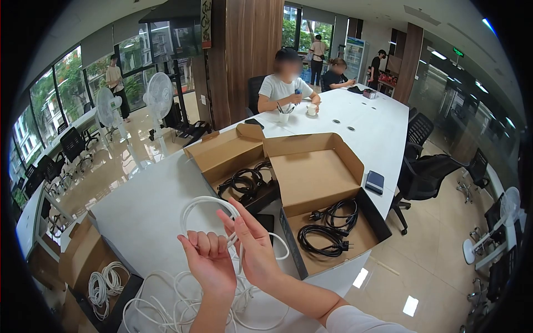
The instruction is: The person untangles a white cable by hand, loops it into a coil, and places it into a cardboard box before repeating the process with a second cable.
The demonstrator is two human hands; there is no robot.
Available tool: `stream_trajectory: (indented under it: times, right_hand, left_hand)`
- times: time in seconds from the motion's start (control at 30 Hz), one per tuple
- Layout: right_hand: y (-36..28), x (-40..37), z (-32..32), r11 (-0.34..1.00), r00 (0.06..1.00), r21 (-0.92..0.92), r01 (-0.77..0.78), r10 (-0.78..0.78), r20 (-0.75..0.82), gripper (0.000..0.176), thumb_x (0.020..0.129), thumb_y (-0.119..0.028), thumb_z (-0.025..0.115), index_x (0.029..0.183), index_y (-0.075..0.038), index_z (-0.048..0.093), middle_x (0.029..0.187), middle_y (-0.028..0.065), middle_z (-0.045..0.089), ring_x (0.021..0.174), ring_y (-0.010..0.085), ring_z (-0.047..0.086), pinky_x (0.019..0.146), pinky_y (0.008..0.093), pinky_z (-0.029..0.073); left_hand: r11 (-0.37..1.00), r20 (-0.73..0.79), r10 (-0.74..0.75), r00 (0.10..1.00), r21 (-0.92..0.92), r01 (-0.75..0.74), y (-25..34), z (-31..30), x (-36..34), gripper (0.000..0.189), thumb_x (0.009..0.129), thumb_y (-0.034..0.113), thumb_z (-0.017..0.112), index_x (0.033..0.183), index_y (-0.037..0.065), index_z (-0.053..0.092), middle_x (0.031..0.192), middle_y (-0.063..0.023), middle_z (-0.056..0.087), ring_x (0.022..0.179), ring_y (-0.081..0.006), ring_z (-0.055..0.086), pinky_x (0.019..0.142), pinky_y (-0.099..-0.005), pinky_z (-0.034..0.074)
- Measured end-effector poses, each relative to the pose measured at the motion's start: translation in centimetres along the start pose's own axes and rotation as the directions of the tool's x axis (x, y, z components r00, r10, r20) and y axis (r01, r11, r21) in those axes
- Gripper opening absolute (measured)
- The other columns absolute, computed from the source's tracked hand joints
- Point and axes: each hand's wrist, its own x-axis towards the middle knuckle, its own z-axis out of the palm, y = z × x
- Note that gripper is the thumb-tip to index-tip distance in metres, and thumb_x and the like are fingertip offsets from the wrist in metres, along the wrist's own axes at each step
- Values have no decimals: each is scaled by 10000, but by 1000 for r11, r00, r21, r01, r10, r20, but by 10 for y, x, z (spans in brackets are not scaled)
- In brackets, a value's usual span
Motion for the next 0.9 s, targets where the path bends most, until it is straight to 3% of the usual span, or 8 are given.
stream_trajectory:
  times: [0.23, 0.33, 0.43, 0.53, 0.67, 0.8, 0.87, 0.9]
  right_hand:
    - [3, -4, 7, 995, 997, 98, -21, 14, 74, 647, 975, -125, 498, 1483, -145, 98, 1409, 104, 361, 1288, 209, 450, 1057, 388, 361]
    - [5, -3, 5, 993, 994, 36, -112, 113, -12, 582, 988, -223, 490, 1472, -125, 181, 1394, 96, 392, 1287, 176, 429, 1063, 374, 334]
    - [-6, 8, -5, 820, 815, 51, -571, 558, 157, 476, 994, -337, 473, 1389, -99, 352, 1391, 77, 401, 1339, 155, 334, 1077, 314, 274]
    - [-3, 9, -8, 837, 782, -106, -537, 542, 309, 475, 991, -430, 434, 1307, -79, 485, 1350, 67, 475, 1311, 147, 356, 1085, 311, 237]
    - [-12, 14, -11, 951, 921, -301, -69, 177, 348, 427, 982, -318, 504, 1278, -11, 525, 1231, 62, 579, 1183, 121, 483, 1001, 305, 359]
    - [-17, 18, -20, 981, 959, -31, -194, 196, 204, 281, 966, -272, 553, 1088, -20, 572, 1025, 83, 645, 928, 148, 615, 834, 276, 478]
    - [-20, 19, -12, 991, 986, 22, -135, 132, 102, 207, 974, -246, 536, 975, -41, 561, 763, 18, 561, 689, 113, 548, 650, 240, 447]
    - [-21, 20, -17, 994, 987, 22, -109, 105, 118, 201, 980, -242, 521, 960, -45, 556, 696, -4, 508, 636, 97, 498, 623, 234, 419]
  left_hand:
    - [992, 61, 100, 993, -79, -95, 18, -6, 14, 364, 1037, 342, 354, 747, 124, 346, 574, 37, 177, 525, -96, 154, 509, -261, 206]
    - [983, 71, 161, 984, -101, -154, 30, -7, 19, 364, 1034, 337, 368, 742, 121, 349, 573, 38, 175, 524, -95, 151, 503, -257, 204]
    - [974, 75, 211, 975, -98, -203, 33, -5, 21, 361, 1032, 333, 378, 742, 120, 356, 573, 41, 174, 521, -96, 150, 502, -254, 207]
    - [985, 145, 173, 974, -45, -168, 27, -8, 19, 358, 1030, 338, 385, 744, 124, 356, 575, 46, 175, 523, -89, 161, 505, -256, 211]
    - [997, 63, 35, 997, 71, -39, 9, -8, 9, 341, 1027, 348, 387, 766, 131, 352, 593, 50, 202, 541, -82, 193, 532, -253, 232]
    - [990, 66, -55, 996, 130, 46, -8, -14, 5, 302, 1028, 332, 379, 815, 119, 382, 657, 26, 348, 641, -98, 363, 657, -270, 346]
    - [980, -56, -52, 997, 190, 62, -18, -8, 3, 291, 1027, 323, 381, 831, 109, 400, 704, 4, 424, 714, -115, 445, 722, -291, 392]
    - [979, 74, -109, 991, 182, 94, -17, -19, 8, 279, 1022, 293, 396, 833, 90, 434, 796, -34, 496, 828, -144, 510, 801, -312, 422]
